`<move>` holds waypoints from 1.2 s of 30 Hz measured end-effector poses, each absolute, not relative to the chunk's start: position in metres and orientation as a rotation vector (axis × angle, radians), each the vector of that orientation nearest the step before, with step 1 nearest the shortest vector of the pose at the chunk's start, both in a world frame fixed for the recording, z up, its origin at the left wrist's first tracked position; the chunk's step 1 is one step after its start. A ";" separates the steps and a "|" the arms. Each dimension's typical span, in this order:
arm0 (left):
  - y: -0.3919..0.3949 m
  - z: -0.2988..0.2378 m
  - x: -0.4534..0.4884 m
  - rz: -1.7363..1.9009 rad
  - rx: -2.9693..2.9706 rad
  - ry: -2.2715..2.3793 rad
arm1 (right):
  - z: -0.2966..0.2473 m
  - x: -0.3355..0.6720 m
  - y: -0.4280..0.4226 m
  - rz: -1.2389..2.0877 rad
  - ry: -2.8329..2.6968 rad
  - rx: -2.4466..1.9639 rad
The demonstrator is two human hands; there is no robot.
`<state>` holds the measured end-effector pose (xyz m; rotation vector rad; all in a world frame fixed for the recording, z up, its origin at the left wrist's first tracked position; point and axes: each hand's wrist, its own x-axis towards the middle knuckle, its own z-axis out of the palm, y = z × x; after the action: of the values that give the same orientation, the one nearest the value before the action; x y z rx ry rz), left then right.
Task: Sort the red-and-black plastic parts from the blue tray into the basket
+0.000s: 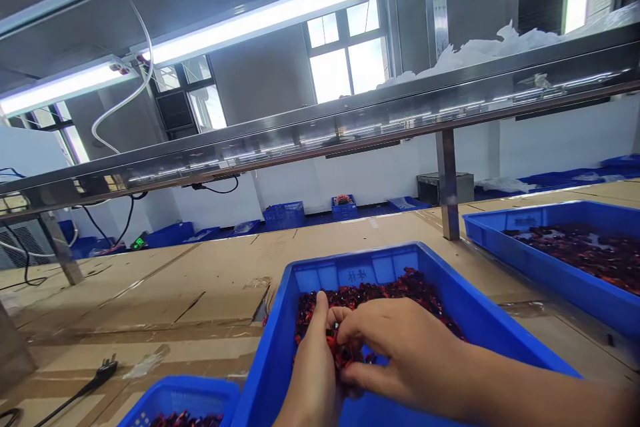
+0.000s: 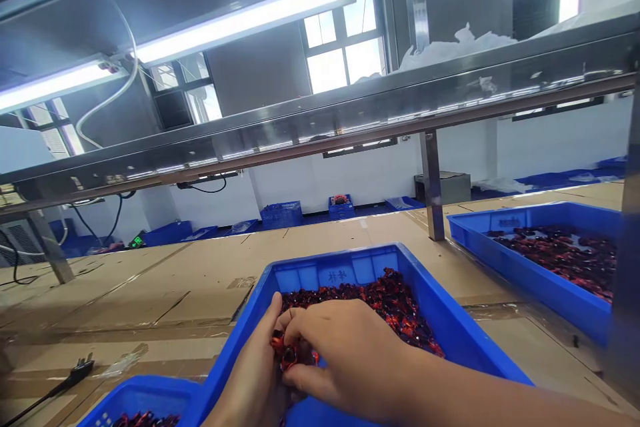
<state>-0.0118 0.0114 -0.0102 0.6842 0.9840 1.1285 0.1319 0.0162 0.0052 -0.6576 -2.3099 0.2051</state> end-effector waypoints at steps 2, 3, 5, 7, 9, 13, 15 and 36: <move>0.010 -0.010 -0.010 1.161 0.632 0.973 | 0.004 0.133 0.017 0.102 -2.378 -0.619; 0.009 -0.008 -0.010 1.176 0.595 0.970 | 0.004 0.133 0.018 0.050 -2.415 -0.601; 0.005 -0.002 -0.008 1.186 0.521 0.950 | 0.003 0.133 0.018 -0.077 -2.480 -0.586; 0.000 0.005 -0.007 1.177 0.458 0.909 | 0.001 0.133 0.019 -0.211 -2.529 -0.589; -0.005 0.012 -0.006 1.163 0.414 0.873 | 0.001 0.133 0.019 -0.311 -2.562 -0.571; -0.008 0.019 -0.006 1.145 0.379 0.910 | 0.002 0.135 0.021 -0.356 -2.598 -0.455; -0.006 0.018 -0.006 1.131 0.406 0.919 | 0.003 0.137 0.022 -0.253 -2.573 -0.437; 0.004 0.001 -0.015 1.028 0.748 0.766 | -0.004 0.135 0.017 0.845 -1.844 -0.369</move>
<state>-0.0148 0.0036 0.0011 0.7479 0.7657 1.0285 0.1350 0.0169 -0.0036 -0.3687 -1.8442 0.8452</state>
